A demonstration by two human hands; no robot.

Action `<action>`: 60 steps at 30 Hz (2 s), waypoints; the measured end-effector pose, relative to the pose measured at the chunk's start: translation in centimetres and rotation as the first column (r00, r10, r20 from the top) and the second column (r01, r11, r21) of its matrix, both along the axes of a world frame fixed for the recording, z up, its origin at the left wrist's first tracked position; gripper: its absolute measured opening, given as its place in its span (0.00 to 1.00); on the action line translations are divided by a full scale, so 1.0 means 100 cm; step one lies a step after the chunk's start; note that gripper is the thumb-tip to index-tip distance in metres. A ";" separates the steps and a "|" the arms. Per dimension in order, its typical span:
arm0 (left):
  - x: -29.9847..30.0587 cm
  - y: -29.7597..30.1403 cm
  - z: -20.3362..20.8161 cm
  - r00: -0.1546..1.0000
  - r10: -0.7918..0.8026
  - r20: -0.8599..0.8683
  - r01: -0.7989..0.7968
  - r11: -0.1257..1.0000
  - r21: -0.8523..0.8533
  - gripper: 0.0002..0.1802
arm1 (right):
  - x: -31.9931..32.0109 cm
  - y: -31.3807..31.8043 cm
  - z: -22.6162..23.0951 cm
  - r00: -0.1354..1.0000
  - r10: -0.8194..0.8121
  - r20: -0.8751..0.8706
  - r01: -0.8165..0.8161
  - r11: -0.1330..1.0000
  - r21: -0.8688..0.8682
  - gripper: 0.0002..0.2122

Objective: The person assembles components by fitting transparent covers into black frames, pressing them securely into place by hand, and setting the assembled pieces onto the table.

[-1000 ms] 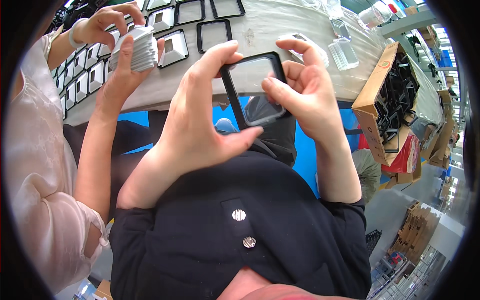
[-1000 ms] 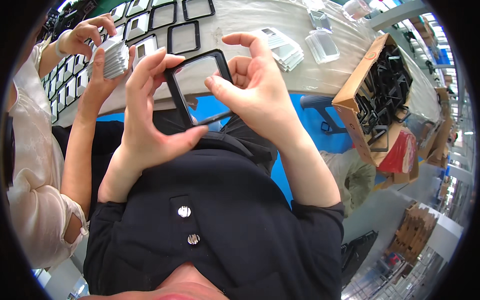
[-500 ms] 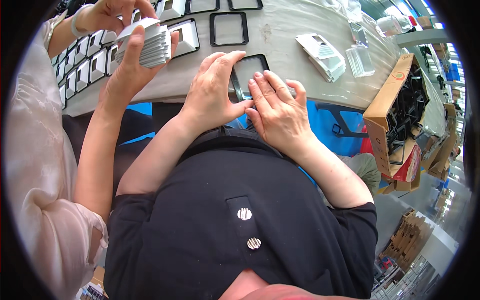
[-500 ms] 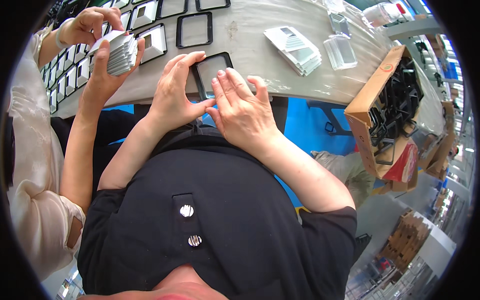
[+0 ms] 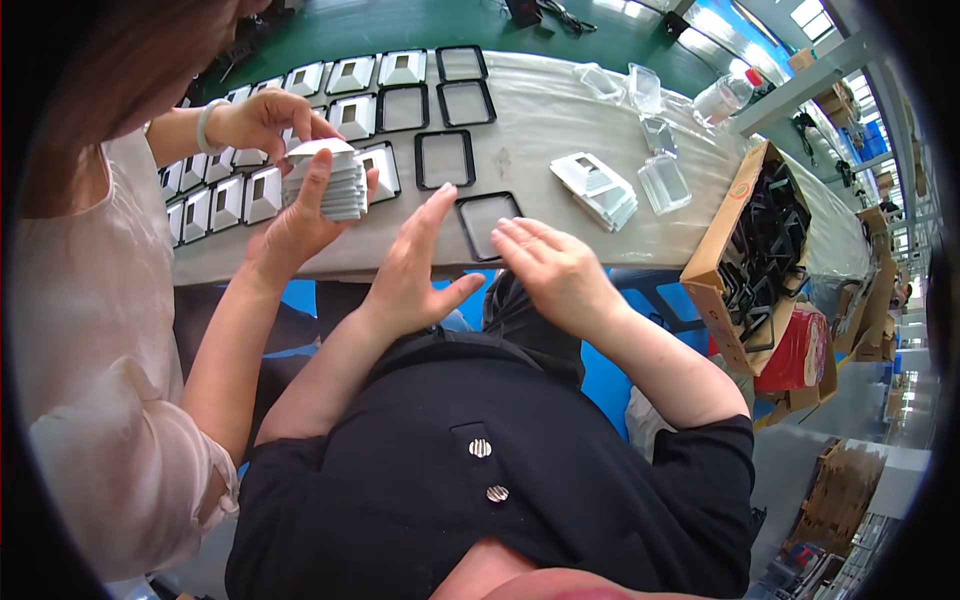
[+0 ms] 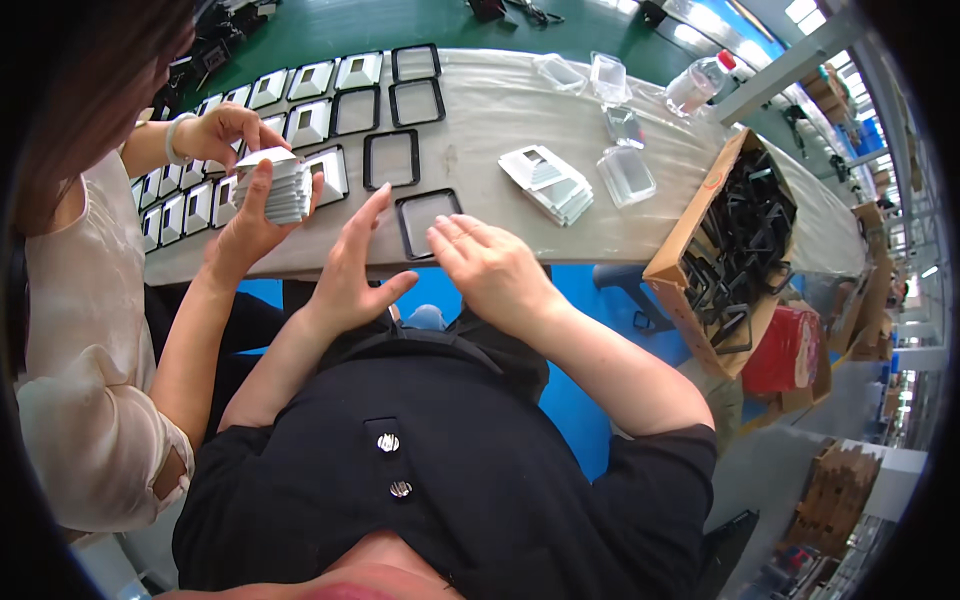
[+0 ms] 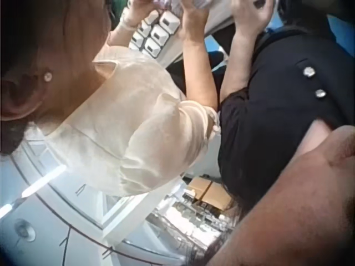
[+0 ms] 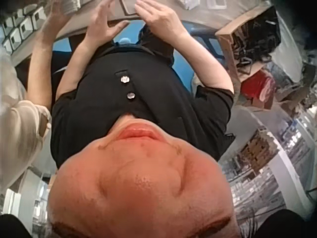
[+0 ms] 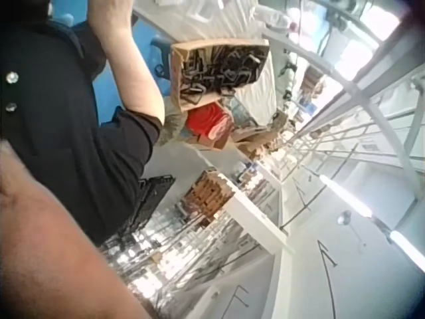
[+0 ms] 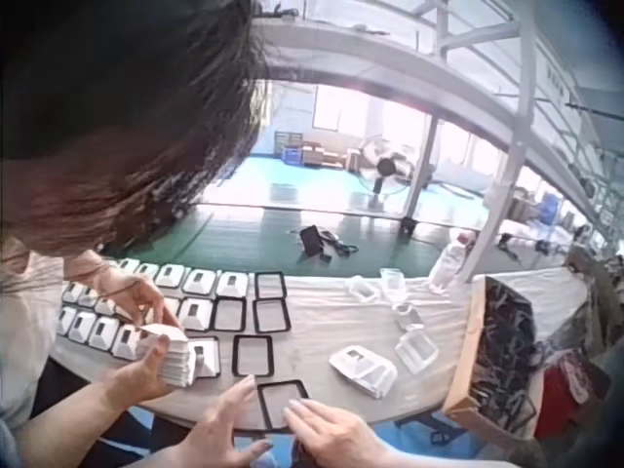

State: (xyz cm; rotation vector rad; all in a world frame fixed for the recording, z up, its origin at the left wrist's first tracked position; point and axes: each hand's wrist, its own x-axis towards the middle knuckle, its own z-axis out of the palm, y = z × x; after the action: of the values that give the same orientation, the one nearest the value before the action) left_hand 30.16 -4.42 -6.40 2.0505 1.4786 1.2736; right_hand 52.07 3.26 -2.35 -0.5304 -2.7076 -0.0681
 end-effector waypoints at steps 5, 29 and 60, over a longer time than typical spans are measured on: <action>-0.004 0.001 -0.012 0.997 0.079 -0.005 -0.074 0.954 0.292 0.31 | -0.009 0.094 0.034 0.982 -0.151 -0.112 0.169 0.970 0.175 0.17; 0.011 0.018 -0.006 0.989 0.078 -0.122 -0.050 0.975 0.218 0.15 | 0.228 0.160 0.106 0.627 -0.633 0.454 0.746 0.656 -0.115 0.14; 0.079 0.070 0.037 0.977 -0.024 -0.211 0.061 0.984 0.169 0.18 | 0.228 0.148 0.106 0.641 -0.742 -0.198 0.311 0.487 -0.816 0.22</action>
State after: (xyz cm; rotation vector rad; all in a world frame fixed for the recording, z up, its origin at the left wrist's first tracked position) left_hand 38.01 2.57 -2.71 2.3807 1.4436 1.2431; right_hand 74.84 18.05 8.26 -1.4205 -1.7803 0.9053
